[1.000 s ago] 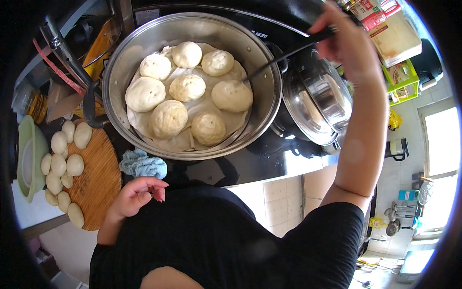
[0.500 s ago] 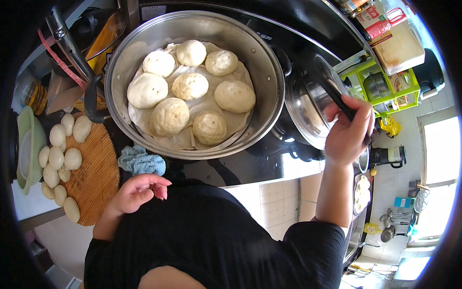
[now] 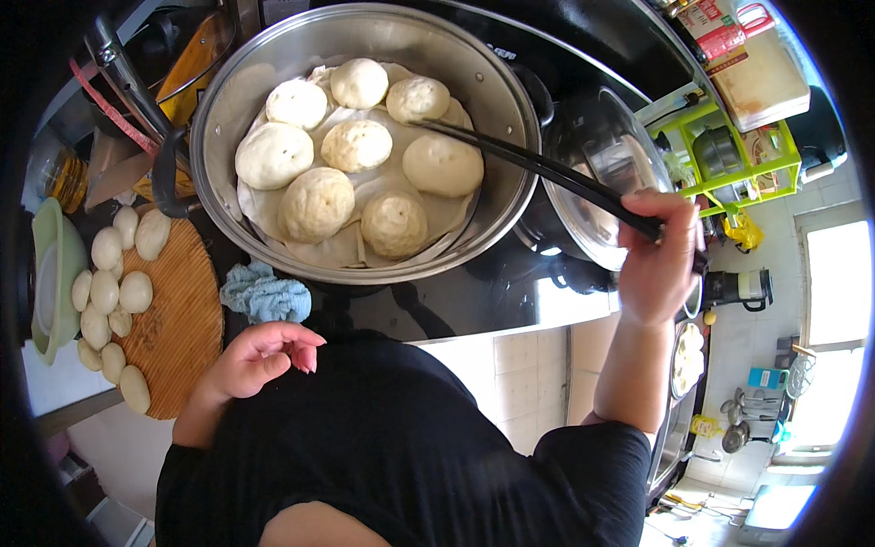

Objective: The person washes their hands and dries a pair of chopsticks. They then use the chopsticks to transfer raw dough buns from a wooden board into a multi-tiered steamer on the stove. The person arranges the buns inside the steamer and closes the lid.

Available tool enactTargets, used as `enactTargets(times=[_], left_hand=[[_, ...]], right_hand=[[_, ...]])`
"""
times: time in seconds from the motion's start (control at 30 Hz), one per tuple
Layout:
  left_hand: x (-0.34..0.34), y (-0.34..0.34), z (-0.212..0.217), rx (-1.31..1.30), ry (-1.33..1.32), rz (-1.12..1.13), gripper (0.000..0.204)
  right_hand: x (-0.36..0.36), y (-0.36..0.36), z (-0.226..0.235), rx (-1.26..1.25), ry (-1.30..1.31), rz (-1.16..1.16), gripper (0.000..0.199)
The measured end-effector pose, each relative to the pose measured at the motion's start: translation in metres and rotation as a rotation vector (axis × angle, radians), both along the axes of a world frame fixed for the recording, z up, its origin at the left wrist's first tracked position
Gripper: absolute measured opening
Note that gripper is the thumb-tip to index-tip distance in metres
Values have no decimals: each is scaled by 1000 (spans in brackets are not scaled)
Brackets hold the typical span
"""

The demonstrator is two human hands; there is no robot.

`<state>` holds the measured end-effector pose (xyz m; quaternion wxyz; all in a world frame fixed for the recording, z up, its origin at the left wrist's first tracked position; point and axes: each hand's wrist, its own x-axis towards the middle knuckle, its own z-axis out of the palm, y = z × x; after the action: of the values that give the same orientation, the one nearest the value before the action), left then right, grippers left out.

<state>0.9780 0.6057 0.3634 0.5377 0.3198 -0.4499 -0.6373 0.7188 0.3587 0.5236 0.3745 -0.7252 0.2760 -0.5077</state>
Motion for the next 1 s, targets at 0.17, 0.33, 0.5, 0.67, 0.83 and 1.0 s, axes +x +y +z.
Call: enactTargets(times=[0.17, 0.33, 0.5, 0.67, 0.83, 1.0], left_hand=[[-2, 2, -2, -7, 17, 13, 33], [-1, 3, -2, -6, 9, 24, 32], [0, 1, -1, 5, 9, 32, 31], [2, -1, -3, 7, 14, 37, 31], [5, -3, -4, 21, 6, 34, 30], [9, -7, -6, 3, 35, -6, 29]], right_hand=[[-6, -12, 20, -7, 73, 401, 48], [-3, -9, 30, -6, 308, 485, 54], [10, 3, 29, -68, 329, 332, 58], [24, 20, 33, -189, 408, 434, 45], [40, 49, 38, -275, 557, 232, 30], [43, 74, 51, -390, 730, 144, 24]])
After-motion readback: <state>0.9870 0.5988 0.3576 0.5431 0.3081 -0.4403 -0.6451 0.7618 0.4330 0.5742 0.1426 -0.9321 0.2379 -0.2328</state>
